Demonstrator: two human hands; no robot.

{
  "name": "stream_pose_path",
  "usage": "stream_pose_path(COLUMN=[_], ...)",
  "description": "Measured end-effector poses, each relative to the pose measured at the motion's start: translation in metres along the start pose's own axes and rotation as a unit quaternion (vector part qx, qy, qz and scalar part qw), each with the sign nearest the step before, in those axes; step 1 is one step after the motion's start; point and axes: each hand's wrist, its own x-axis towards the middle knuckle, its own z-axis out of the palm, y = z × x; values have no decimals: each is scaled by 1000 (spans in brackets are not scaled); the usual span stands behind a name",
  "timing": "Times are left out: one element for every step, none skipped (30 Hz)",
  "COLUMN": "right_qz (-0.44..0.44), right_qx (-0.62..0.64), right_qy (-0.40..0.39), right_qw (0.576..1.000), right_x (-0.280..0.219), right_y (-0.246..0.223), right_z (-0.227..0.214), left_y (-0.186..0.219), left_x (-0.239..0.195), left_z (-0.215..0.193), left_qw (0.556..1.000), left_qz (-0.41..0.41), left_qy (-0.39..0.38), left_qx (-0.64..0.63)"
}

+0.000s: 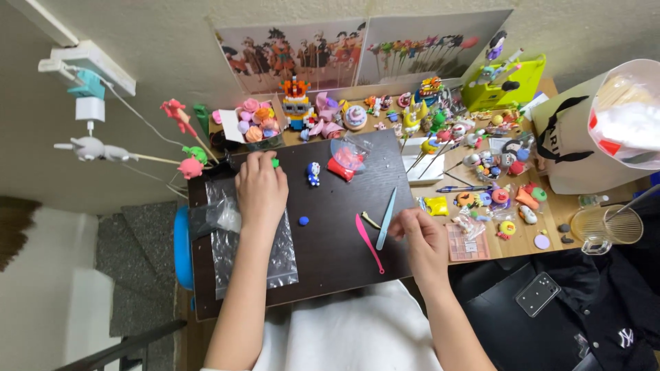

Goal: Molding and assembling small clay parts to create a miniature figure

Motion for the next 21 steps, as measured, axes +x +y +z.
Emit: stream_pose_path(right_qz=[-16,-17,-19,-21,-14,-5,4,11,22,33,35,49,58,55,51,47,44,39,33,29,-3], right_qx=[-5,-4,1,6,4,7,11,9,0,-10,-9,-5,-2,-1,-3,-4,-4,-4,-3,-3,-13], right_qy=[-1,2,-9,-20,-20,-22,-25,-26,-23,-21,-23,-24,-24,-25,-27,-29,-28,-24,-20,-20,-30], right_qw=[1000,1000,1000,1000,1000,1000,1000,1000,999,999,999,998,998,998,998,998,999,999,999,999,999], right_x=[0,5,4,4,2,0,-2,-2,-4,-6,-8,-9,-7,-2,-1,0,2,3,5,7,9], right_y=[-1,0,1,4,7,10,14,12,10,7,8,7,5,5,5,4,6,7,8,3,-2], right_z=[-1,-1,-2,-4,-2,-1,1,2,2,2,3,4,4,5,4,2,1,0,0,1,2], left_y=[-3,-5,-7,-10,-9,-9,-9,-7,-4,-2,-3,-3,-2,-3,-3,-3,-2,-1,0,4,7], left_x=[-3,2,-2,-5,-7,-9,-10,-11,-12,-13,-16,-19,-16,-12,-12,-12,-11,-11,-9,-9,-9], left_z=[3,1,0,-1,-3,-4,-5,-8,-11,-16,-14,-14,-12,-13,-13,-13,-13,-14,-15,-22,-28], left_qw=[1000,1000,1000,1000,1000,1000,1000,1000,1000,1000,1000,1000,1000,1000,1000,1000,999,999,999,999,999], left_qz=[-10,-7,-8,-10,-11,-10,-10,-13,-11,-10,-11,-5,4,5,13,21,22,22,22,23,19], left_qy=[-2,-1,2,5,-3,5,13,6,8,10,9,8,12,15,19,23,26,29,34,37,34], left_qx=[5,4,4,5,6,7,10,11,-3,-17,-15,-9,-5,-5,-2,1,0,-5,-9,-10,-25])
